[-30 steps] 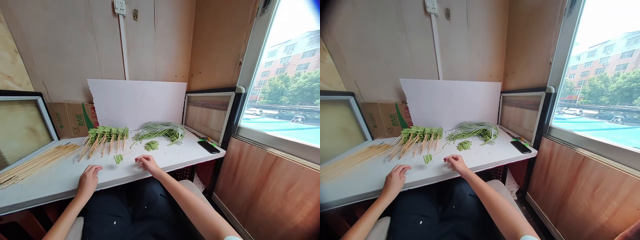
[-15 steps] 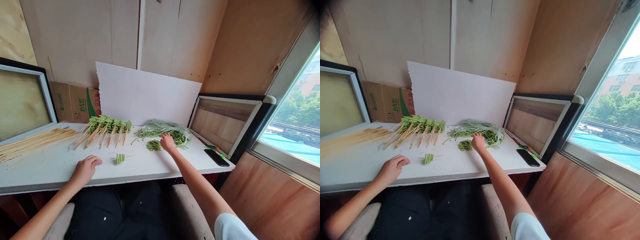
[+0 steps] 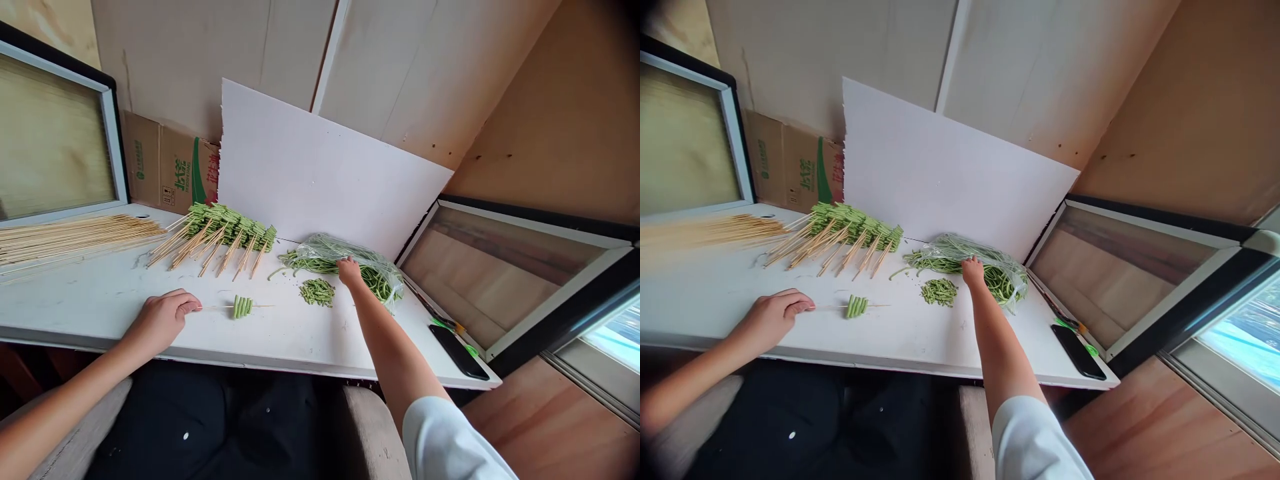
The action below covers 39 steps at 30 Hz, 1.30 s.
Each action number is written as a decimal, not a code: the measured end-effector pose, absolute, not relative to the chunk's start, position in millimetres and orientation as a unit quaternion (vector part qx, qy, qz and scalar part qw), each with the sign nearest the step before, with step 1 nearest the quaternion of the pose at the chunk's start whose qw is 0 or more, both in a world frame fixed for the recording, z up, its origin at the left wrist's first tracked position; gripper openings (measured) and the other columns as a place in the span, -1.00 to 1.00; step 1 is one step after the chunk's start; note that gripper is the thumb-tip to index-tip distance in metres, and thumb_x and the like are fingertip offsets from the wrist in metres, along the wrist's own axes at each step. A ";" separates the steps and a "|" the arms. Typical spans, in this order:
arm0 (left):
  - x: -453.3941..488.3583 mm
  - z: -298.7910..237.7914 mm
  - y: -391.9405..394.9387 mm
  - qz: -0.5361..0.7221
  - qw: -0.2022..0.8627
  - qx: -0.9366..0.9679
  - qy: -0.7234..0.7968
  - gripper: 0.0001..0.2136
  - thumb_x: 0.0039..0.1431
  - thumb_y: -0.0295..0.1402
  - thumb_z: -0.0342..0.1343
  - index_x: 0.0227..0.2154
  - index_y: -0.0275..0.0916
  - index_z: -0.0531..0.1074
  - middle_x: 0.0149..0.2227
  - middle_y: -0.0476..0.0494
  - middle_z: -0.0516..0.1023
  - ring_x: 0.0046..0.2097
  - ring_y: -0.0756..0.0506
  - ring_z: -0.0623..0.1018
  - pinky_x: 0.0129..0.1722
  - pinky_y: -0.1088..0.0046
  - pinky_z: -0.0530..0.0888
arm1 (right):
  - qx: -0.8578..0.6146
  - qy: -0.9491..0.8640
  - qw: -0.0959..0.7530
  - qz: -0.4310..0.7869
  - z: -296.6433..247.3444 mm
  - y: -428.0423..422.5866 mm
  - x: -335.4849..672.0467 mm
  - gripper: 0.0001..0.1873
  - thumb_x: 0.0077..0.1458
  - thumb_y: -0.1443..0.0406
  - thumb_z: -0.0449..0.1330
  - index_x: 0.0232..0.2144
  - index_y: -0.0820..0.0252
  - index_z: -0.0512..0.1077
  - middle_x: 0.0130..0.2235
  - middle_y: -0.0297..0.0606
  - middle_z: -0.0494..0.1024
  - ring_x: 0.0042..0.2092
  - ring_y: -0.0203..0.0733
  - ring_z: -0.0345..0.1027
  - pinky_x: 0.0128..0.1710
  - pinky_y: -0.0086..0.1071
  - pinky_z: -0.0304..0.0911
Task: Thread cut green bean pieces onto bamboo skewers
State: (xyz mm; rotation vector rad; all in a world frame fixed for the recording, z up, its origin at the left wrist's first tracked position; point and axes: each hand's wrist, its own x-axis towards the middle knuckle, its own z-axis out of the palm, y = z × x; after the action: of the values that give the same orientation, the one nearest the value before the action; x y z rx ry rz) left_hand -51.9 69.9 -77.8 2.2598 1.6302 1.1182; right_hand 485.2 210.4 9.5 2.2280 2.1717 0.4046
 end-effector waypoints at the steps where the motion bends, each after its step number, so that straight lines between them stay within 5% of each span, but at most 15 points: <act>1: -51.7 -78.0 69.6 0.375 0.068 0.749 0.542 -0.69 0.27 -0.29 -0.06 -0.36 -0.13 0.61 -0.20 -0.07 0.73 -0.17 -0.18 0.68 -0.13 0.38 0.49 | 0.710 0.691 0.001 0.136 11.1 211.3 485.3 -0.55 0.19 0.53 0.13 0.06 0.24 0.59 0.10 0.12 0.60 0.26 0.19 0.22 0.16 -0.11 0.18; 10: -46.9 -69.9 65.6 0.369 0.072 0.741 0.556 -0.67 0.27 -0.26 -0.05 -0.36 -0.15 0.63 -0.18 -0.10 0.72 -0.18 -0.19 0.65 -0.05 0.32 0.50 | 0.706 0.683 -0.065 0.179 65.0 213.0 501.1 -0.72 0.31 0.35 0.15 -0.09 0.21 0.67 0.00 0.13 0.63 0.18 0.18 0.30 -0.03 -0.22 0.30; 17: -45.6 -69.3 63.6 0.382 0.083 0.738 0.550 -0.69 0.26 -0.28 -0.04 -0.36 -0.15 0.63 -0.18 -0.11 0.72 -0.16 -0.19 0.66 -0.04 0.33 0.49 | 0.721 0.656 -0.121 0.186 129.8 210.3 522.3 -0.75 0.25 0.34 0.16 -0.21 0.31 0.65 -0.30 0.00 0.64 -0.26 -0.07 0.42 -0.22 -0.30 0.25; 24: -44.5 -67.9 62.7 0.378 0.082 0.741 0.549 -0.69 0.26 -0.31 -0.05 -0.36 -0.15 0.63 -0.17 -0.09 0.72 -0.15 -0.18 0.66 -0.04 0.34 0.47 | 0.704 0.666 -0.162 0.186 144.9 208.3 526.7 -0.75 0.23 0.20 0.27 -0.25 0.30 0.63 -0.32 -0.04 0.63 -0.27 -0.08 0.40 -0.21 -0.29 0.26; 39: -42.2 -63.8 59.4 0.370 0.082 0.747 0.546 -0.71 0.27 -0.36 -0.04 -0.35 -0.15 0.62 -0.18 -0.08 0.72 -0.12 -0.18 0.65 -0.05 0.31 0.43 | 0.720 0.627 -0.197 0.222 156.6 222.3 509.5 -0.81 0.17 0.33 0.30 -0.18 0.24 0.67 -0.24 -0.05 0.67 -0.19 -0.05 0.46 -0.10 -0.24 0.35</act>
State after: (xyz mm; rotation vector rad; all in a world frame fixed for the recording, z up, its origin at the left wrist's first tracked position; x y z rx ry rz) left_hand -42.2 59.4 -63.8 2.2328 1.6299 1.1054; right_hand 509.5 222.3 156.6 2.5994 2.2627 0.8007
